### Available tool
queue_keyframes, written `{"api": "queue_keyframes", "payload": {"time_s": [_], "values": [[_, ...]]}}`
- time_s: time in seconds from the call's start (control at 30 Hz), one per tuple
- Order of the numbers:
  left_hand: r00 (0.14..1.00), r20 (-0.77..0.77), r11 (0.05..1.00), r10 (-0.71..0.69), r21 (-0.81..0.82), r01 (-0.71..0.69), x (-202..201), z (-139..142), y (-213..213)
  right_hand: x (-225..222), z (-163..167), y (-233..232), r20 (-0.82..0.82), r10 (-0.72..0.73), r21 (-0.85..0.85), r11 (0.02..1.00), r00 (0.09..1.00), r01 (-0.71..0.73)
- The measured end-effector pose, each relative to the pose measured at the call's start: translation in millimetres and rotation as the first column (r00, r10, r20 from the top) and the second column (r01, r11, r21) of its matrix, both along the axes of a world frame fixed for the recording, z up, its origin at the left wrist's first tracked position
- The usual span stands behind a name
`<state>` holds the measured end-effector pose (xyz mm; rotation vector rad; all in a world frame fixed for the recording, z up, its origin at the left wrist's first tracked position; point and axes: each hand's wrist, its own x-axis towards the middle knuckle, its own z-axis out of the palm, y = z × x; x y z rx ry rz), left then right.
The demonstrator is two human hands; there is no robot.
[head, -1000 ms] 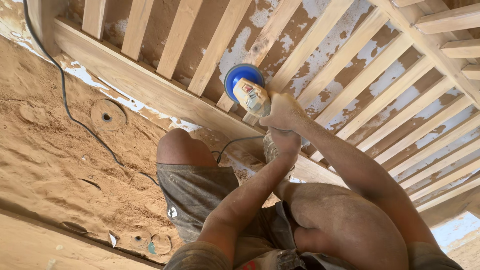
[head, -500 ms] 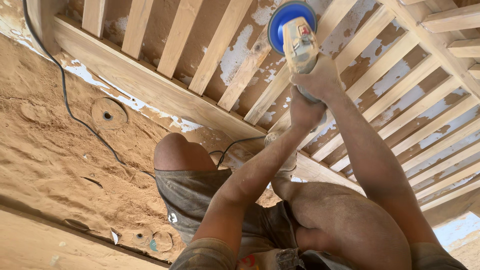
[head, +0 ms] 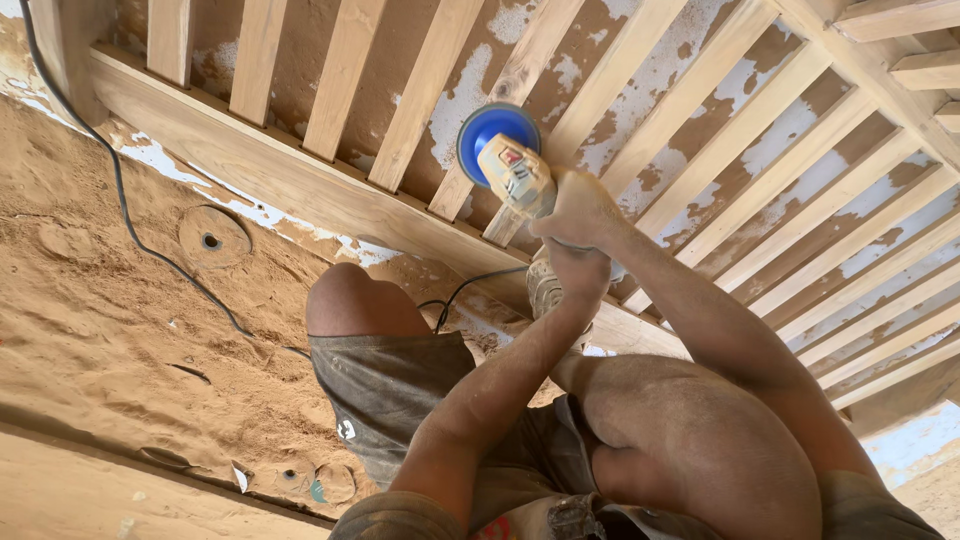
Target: The person uses an orbital sander to smooth the surface of wooden slats on a partially assembled wooden structure. The person moves the sander along the slats and frame, generating sawdust.
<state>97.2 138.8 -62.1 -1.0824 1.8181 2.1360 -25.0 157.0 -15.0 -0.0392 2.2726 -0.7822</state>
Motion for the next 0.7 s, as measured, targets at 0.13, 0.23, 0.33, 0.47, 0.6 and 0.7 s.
{"api": "queue_keyframes", "payload": {"time_s": [0.13,0.23,0.33,0.47,0.6,0.7], "values": [[0.999,0.001,0.999,0.035,-0.002,-0.035,14.6,0.3,5.5,11.6,1.2,-4.9,0.053,0.084,0.083,0.993,0.995,-0.088],[0.998,0.023,0.998,0.053,0.044,-0.054,14.7,-2.4,8.9,13.3,-0.5,-4.0,0.102,0.122,0.137,0.981,0.987,-0.136],[0.998,-0.019,0.998,-0.053,-0.045,0.052,3.6,-3.9,9.0,6.6,-2.2,6.1,0.046,0.020,0.109,0.994,0.999,-0.025],[0.972,-0.026,0.971,-0.233,-0.066,0.231,-27.2,7.8,4.3,-14.0,-3.0,27.6,-0.017,-0.240,0.109,0.964,0.971,0.241],[0.914,0.041,0.915,-0.404,0.044,0.402,-73.6,16.7,-2.0,-37.7,2.4,45.1,-0.208,-0.378,-0.046,0.925,0.902,0.376],[0.905,0.047,0.906,-0.422,0.040,0.421,-85.0,16.7,-2.8,-47.3,4.4,48.7,-0.138,-0.420,-0.043,0.907,0.897,0.418]]}}
